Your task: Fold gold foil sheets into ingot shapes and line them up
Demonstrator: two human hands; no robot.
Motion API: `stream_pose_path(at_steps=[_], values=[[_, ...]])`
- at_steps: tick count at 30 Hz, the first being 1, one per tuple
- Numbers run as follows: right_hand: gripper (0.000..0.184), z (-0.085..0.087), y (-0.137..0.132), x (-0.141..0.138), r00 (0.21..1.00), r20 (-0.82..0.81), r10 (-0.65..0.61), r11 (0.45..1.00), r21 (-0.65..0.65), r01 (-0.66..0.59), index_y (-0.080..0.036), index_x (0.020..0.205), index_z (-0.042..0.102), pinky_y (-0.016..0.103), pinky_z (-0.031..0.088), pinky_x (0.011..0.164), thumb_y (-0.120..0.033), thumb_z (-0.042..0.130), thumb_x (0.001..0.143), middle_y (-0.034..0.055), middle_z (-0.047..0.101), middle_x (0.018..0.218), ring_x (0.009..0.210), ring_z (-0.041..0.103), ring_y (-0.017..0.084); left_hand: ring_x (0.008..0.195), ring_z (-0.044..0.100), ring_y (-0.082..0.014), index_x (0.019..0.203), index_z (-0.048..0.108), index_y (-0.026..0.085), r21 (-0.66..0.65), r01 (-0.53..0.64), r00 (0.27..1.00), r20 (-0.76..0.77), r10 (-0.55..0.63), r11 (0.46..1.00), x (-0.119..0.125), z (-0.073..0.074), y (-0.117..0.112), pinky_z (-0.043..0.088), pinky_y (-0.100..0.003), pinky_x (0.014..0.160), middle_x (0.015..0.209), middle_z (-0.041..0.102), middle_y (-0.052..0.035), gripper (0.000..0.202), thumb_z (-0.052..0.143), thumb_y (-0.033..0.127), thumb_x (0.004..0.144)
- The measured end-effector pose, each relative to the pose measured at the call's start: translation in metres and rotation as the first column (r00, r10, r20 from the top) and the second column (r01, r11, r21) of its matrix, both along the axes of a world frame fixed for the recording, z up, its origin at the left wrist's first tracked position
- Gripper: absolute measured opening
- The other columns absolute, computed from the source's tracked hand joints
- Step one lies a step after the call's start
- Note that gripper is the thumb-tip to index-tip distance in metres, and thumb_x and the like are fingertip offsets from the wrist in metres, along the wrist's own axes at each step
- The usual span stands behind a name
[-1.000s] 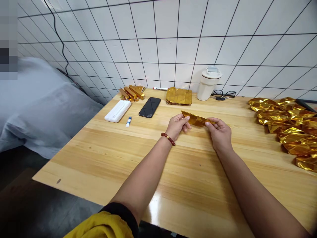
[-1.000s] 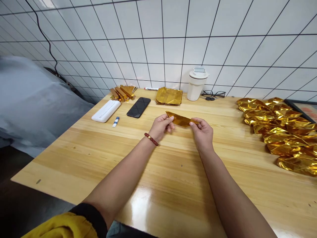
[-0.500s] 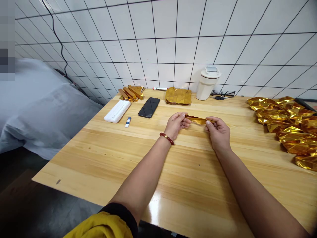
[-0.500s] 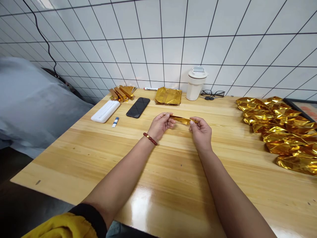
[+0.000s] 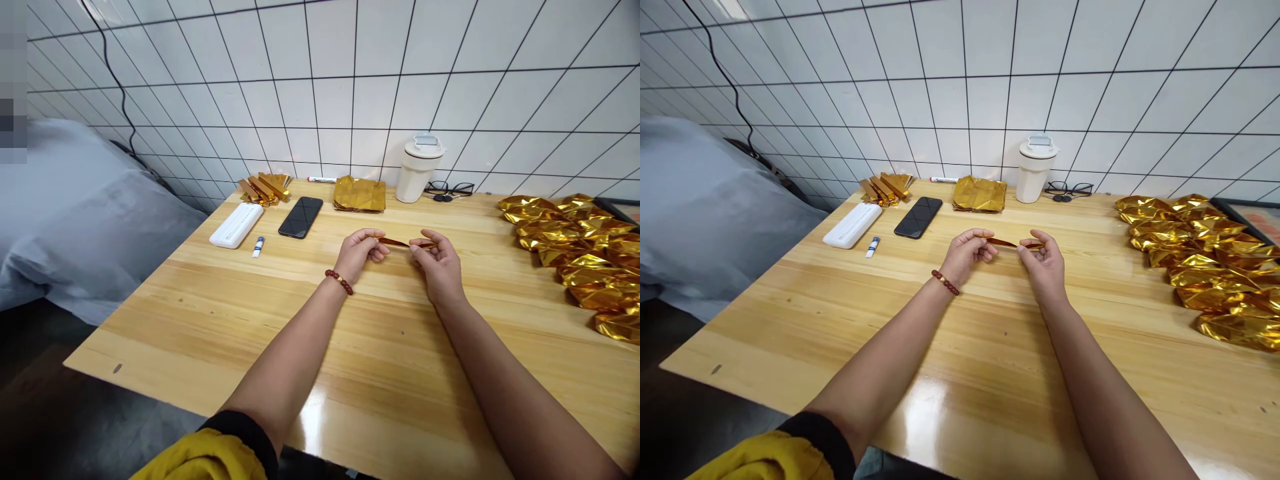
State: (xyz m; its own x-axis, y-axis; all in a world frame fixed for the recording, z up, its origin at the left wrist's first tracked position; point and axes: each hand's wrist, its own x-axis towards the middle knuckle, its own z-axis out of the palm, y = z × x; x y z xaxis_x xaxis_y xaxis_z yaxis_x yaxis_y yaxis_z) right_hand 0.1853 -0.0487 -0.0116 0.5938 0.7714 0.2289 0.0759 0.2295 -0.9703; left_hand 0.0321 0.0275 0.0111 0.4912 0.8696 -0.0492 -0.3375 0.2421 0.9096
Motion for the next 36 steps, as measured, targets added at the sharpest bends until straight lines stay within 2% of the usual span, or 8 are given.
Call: stream_pose_path(at_steps=[5,9,15,22,26,28,32,36], values=[[0.060,-0.0019,0.0018,0.0001,1.000,0.011,-0.004,1.000,-0.022,0.005,-0.024,0.113,0.059,0.030,0.051,0.065,-0.038,0.086,0.061,0.0018,0.070,0.096,0.067,0.059,0.013,0.054,0.059,-0.0093,0.089,0.069,0.013,0.085,0.022,0.999,-0.025,-0.020,0.996,0.0000,-0.0013,-0.0018,0.047,-0.023,0.062,0.064,0.072,-0.0028,0.024,0.066,0.018,0.066],[0.062,-0.0028,0.0023,0.0001,1.000,0.005,0.001,1.000,-0.018,-0.001,-0.024,0.113,0.058,0.031,0.052,0.070,-0.040,0.086,0.061,0.0017,0.070,0.096,0.072,0.062,0.014,0.053,0.059,-0.0101,0.087,0.070,0.013,0.051,0.006,1.000,-0.014,-0.006,0.999,0.0001,-0.0010,-0.0009,0.047,-0.024,0.062,0.062,0.071,-0.0026,0.023,0.064,0.019,0.065],[0.064,-0.0016,0.0012,-0.0003,1.000,0.018,-0.010,1.000,-0.018,0.010,-0.024,0.116,0.056,0.031,0.052,0.068,-0.048,0.084,0.064,0.0015,0.070,0.095,0.070,0.061,0.014,0.052,0.059,-0.0114,0.084,0.070,0.012,0.007,-0.018,1.000,-0.016,0.018,1.000,-0.0014,0.0020,-0.0005,0.047,-0.023,0.060,0.059,0.070,-0.0040,0.023,0.058,0.016,0.064],[0.073,-0.0028,0.0012,-0.0001,0.997,0.074,-0.038,0.999,-0.014,0.039,-0.025,0.124,0.053,0.035,0.054,0.078,-0.046,0.085,0.063,0.0045,0.067,0.109,0.092,0.066,0.019,0.051,0.059,-0.0123,0.083,0.073,0.012,0.033,-0.052,0.998,-0.017,0.053,0.998,-0.0030,0.0009,0.0002,0.048,-0.025,0.059,0.058,0.070,-0.0050,0.024,0.058,0.022,0.068],[0.071,-0.0026,0.0013,0.0005,0.997,0.055,-0.053,0.998,-0.030,0.055,-0.024,0.122,0.055,0.037,0.053,0.085,-0.041,0.086,0.061,0.0048,0.068,0.109,0.099,0.065,0.021,0.052,0.060,-0.0129,0.083,0.076,0.011,0.090,-0.006,1.000,-0.013,0.008,0.996,-0.0030,-0.0015,-0.0001,0.048,-0.025,0.059,0.058,0.070,-0.0047,0.027,0.059,0.020,0.064],[0.067,-0.0031,0.0023,0.0025,0.999,0.002,-0.048,0.998,-0.032,0.048,-0.024,0.120,0.056,0.037,0.054,0.082,-0.040,0.085,0.061,0.0041,0.069,0.106,0.094,0.066,0.020,0.053,0.061,-0.0134,0.084,0.077,0.011,0.102,0.014,1.000,-0.007,-0.013,0.995,-0.0034,-0.0022,-0.0006,0.049,-0.025,0.060,0.058,0.070,-0.0047,0.028,0.059,0.020,0.063],[0.061,-0.0036,0.0045,0.0070,0.994,-0.096,-0.047,0.999,-0.015,0.045,-0.023,0.115,0.058,0.031,0.054,0.068,-0.038,0.083,0.061,0.0029,0.069,0.100,0.073,0.063,0.015,0.053,0.061,-0.0135,0.087,0.077,0.011,0.101,0.017,1.000,0.002,-0.017,0.995,-0.0048,-0.0019,-0.0006,0.048,-0.025,0.058,0.056,0.069,-0.0042,0.030,0.060,0.021,0.064],[0.049,-0.0004,0.0026,0.0039,0.998,-0.045,-0.032,0.999,-0.042,0.031,-0.023,0.110,0.065,0.029,0.051,0.060,-0.048,0.078,0.070,-0.0009,0.067,0.083,0.060,0.057,0.012,0.050,0.059,-0.0121,0.089,0.077,0.010,0.085,0.010,1.000,0.014,-0.011,0.996,-0.0059,0.0000,0.0010,0.046,-0.023,0.055,0.054,0.068,-0.0037,0.030,0.062,0.023,0.066]])
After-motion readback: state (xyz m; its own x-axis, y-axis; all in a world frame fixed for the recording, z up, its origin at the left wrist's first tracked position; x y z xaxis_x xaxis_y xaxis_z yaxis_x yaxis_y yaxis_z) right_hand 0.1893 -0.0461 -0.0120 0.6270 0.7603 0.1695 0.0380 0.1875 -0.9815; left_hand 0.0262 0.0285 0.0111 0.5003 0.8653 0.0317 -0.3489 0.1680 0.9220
